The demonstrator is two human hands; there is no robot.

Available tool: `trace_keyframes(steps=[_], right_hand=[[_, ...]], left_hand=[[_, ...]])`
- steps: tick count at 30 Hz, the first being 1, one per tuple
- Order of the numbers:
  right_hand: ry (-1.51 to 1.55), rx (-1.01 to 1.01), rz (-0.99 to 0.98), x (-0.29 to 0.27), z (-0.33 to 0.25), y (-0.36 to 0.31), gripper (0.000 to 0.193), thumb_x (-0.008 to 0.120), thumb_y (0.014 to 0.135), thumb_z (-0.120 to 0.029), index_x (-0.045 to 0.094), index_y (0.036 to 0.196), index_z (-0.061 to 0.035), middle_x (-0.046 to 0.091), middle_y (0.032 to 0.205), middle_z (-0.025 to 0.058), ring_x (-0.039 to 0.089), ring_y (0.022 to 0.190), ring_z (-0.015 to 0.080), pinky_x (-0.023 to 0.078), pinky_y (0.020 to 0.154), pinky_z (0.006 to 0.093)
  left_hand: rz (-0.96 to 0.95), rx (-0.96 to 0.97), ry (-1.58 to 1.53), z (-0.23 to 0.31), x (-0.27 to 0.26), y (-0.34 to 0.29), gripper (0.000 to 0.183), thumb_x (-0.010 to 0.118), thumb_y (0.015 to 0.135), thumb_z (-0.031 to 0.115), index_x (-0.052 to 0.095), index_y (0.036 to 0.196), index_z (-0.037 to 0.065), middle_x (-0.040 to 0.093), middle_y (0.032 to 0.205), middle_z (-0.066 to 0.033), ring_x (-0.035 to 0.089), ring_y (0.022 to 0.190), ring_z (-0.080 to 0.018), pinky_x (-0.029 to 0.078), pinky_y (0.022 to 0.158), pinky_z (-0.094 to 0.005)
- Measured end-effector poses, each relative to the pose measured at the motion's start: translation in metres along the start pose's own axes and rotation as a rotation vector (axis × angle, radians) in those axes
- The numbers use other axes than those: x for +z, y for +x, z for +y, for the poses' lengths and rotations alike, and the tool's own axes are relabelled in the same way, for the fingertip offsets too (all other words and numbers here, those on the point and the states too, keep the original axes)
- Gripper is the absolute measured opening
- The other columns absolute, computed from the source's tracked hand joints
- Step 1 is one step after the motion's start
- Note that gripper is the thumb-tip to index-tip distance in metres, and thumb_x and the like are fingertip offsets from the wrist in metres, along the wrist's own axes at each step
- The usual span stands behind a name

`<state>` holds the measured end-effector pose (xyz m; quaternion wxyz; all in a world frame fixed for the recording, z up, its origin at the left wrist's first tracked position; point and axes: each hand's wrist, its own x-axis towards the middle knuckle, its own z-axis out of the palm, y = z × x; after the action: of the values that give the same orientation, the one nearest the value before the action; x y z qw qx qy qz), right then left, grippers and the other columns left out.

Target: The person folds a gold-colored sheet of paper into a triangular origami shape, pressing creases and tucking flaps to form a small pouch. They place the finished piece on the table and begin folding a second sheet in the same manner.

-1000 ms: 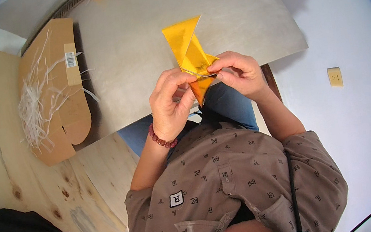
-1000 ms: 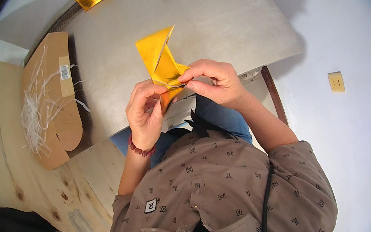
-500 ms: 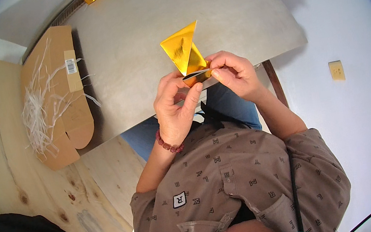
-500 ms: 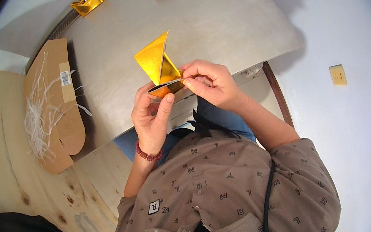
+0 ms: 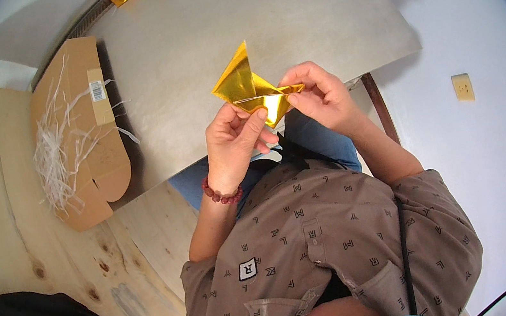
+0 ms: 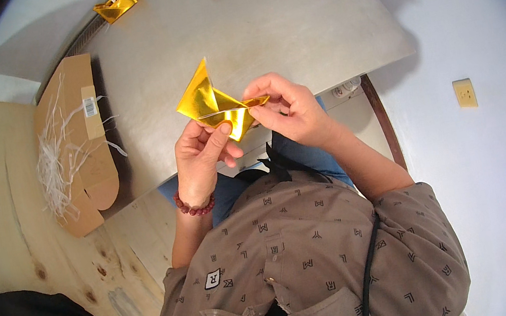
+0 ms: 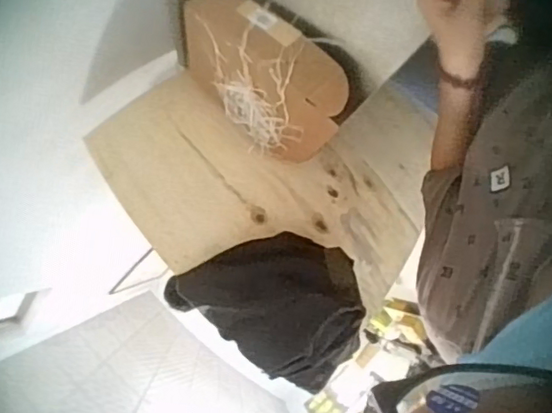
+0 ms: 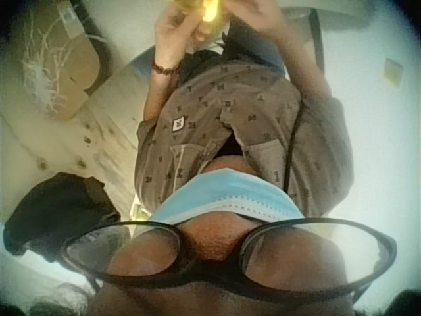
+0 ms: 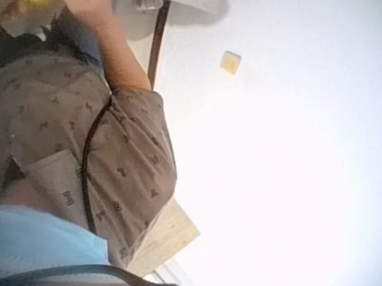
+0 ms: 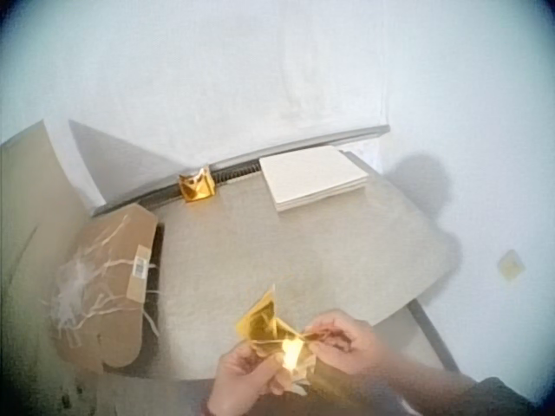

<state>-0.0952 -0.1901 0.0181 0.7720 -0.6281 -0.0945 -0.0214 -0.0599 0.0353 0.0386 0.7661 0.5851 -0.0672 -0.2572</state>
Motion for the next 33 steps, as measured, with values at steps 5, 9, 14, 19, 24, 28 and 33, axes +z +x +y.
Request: trace_keyframes(steps=[5, 9, 14, 19, 24, 28, 33], right_hand=[[0.195, 0.091, 0.026, 0.007, 0.000, -0.003, 0.028, 0.066, 0.105, -0.006, 0.062, 0.132, -0.0014, 0.069, 0.116, 0.0045, 0.064, 0.108, 0.0118, 0.052, 0.096, 0.0296], [0.151, 0.083, -0.005, 0.004, 0.004, -0.004, 0.023, 0.065, 0.106, -0.004, 0.063, 0.129, 0.0021, 0.067, 0.117, 0.0064, 0.065, 0.109, 0.0118, 0.056, 0.094, 0.0295], [0.186, 0.068, -0.023, 0.004, 0.007, -0.004, 0.019, 0.067, 0.106, -0.005, 0.063, 0.124, 0.0017, 0.067, 0.112, 0.0055, 0.065, 0.106, 0.0105, 0.056, 0.092, 0.0296], [0.200, 0.089, 0.007, 0.006, 0.006, -0.004, 0.017, 0.068, 0.107, -0.008, 0.064, 0.121, 0.0012, 0.067, 0.109, 0.0043, 0.066, 0.103, 0.0105, 0.057, 0.090, 0.0292], [0.223, 0.075, 0.028, 0.008, 0.006, -0.002, 0.015, 0.067, 0.107, -0.010, 0.065, 0.118, 0.0008, 0.068, 0.109, 0.0041, 0.066, 0.101, 0.0108, 0.057, 0.089, 0.0294], [0.253, 0.070, 0.043, 0.008, 0.008, -0.001, 0.014, 0.067, 0.108, -0.010, 0.066, 0.117, 0.0004, 0.068, 0.110, 0.0043, 0.067, 0.101, 0.0109, 0.058, 0.089, 0.0298], [0.239, 0.056, 0.044, 0.007, 0.009, -0.001, 0.014, 0.067, 0.108, -0.010, 0.067, 0.116, 0.0009, 0.068, 0.109, 0.0046, 0.068, 0.101, 0.0111, 0.059, 0.089, 0.0294]], left_hand=[[0.017, 0.042, -0.054, -0.006, 0.006, -0.002, 0.022, 0.070, 0.105, 0.011, 0.062, 0.122, -0.001, 0.077, 0.104, -0.0125, 0.079, 0.080, -0.0195, 0.066, 0.068, -0.0280], [0.018, 0.060, -0.023, 0.001, 0.006, -0.003, 0.027, 0.069, 0.106, 0.010, 0.061, 0.127, -0.003, 0.077, 0.108, -0.0154, 0.080, 0.082, -0.0217, 0.068, 0.071, -0.0313], [0.049, 0.053, -0.026, 0.008, 0.000, 0.002, 0.026, 0.070, 0.106, 0.011, 0.063, 0.127, -0.003, 0.077, 0.106, -0.0147, 0.080, 0.079, -0.0212, 0.067, 0.069, -0.0308], [0.048, 0.018, -0.033, 0.008, -0.002, 0.004, 0.022, 0.069, 0.107, 0.015, 0.067, 0.122, 0.000, 0.078, 0.102, -0.0137, 0.079, 0.077, -0.0203, 0.066, 0.067, -0.0299], [0.027, 0.011, -0.090, 0.008, -0.003, 0.005, 0.022, 0.064, 0.110, 0.021, 0.069, 0.119, 0.002, 0.079, 0.103, -0.0141, 0.080, 0.078, -0.0214, 0.066, 0.066, -0.0303], [0.023, 0.002, -0.110, 0.008, -0.005, 0.008, 0.028, 0.064, 0.110, 0.023, 0.066, 0.118, -0.004, 0.078, 0.102, -0.0178, 0.081, 0.084, -0.0239, 0.068, 0.071, -0.0318], [0.011, -0.003, -0.057, 0.008, -0.006, 0.010, 0.027, 0.063, 0.111, 0.024, 0.065, 0.113, -0.003, 0.078, 0.101, -0.0181, 0.081, 0.085, -0.0241, 0.068, 0.071, -0.0316]])
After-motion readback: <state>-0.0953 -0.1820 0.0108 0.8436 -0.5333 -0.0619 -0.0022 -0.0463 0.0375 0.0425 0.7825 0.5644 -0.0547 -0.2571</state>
